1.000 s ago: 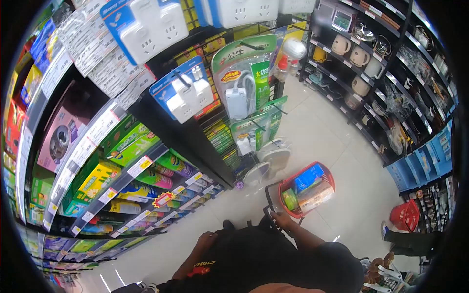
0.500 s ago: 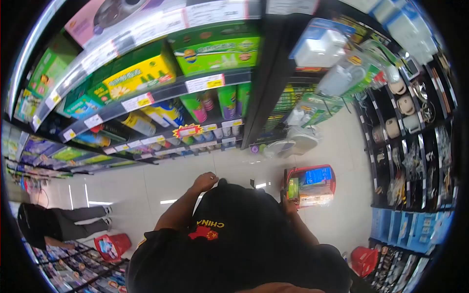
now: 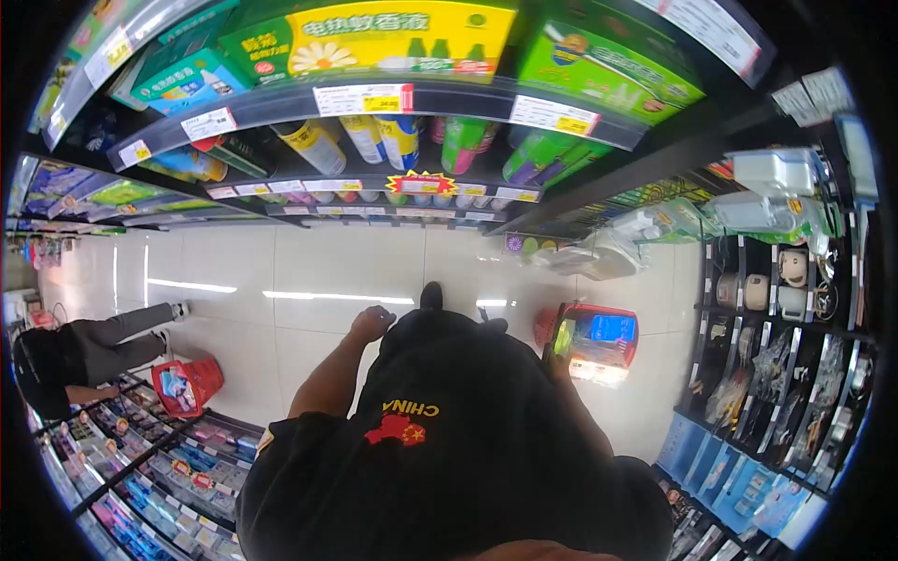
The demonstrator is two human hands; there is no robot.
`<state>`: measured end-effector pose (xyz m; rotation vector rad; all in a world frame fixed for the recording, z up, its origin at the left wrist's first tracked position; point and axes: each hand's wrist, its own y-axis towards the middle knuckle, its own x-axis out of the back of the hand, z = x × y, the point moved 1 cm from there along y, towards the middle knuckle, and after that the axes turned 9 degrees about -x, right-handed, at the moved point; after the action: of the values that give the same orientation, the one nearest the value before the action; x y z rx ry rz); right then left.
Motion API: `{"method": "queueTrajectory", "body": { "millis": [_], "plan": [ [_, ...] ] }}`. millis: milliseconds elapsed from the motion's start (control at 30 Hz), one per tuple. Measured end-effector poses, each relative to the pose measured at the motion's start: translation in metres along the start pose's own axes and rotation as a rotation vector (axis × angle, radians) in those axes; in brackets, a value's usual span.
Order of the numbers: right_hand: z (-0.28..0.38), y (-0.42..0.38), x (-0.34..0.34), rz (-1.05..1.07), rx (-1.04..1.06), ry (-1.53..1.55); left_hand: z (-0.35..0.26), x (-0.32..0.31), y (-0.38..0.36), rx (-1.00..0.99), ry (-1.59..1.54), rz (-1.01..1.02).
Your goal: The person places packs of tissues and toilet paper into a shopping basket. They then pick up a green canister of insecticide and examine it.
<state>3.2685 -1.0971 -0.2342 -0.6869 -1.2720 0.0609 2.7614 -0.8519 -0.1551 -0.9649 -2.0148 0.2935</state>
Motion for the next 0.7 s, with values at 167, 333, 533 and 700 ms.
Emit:
{"method": "queueTrajectory", "body": {
  "millis": [167,333,533,700],
  "plan": [
    [0.001,-0.012,0.009,-0.064,-0.01,-0.006,0.006,0.014,0.001,0.102,-0.216,-0.102],
    [0.045,-0.04,0.096,0.434,-0.642,0.953,0.006,0.017,0.012,0.197,-0.308,-0.225],
    [0.025,-0.011,0.068,0.773,-0.724,1.337,-0.003,0.009,0.009,0.259,-0.336,-0.265],
    [0.055,0.02,0.077,0.594,-0.547,1.226,-0.028,0.006,-0.011,0.277,-0.297,-0.264]
  ]
}}
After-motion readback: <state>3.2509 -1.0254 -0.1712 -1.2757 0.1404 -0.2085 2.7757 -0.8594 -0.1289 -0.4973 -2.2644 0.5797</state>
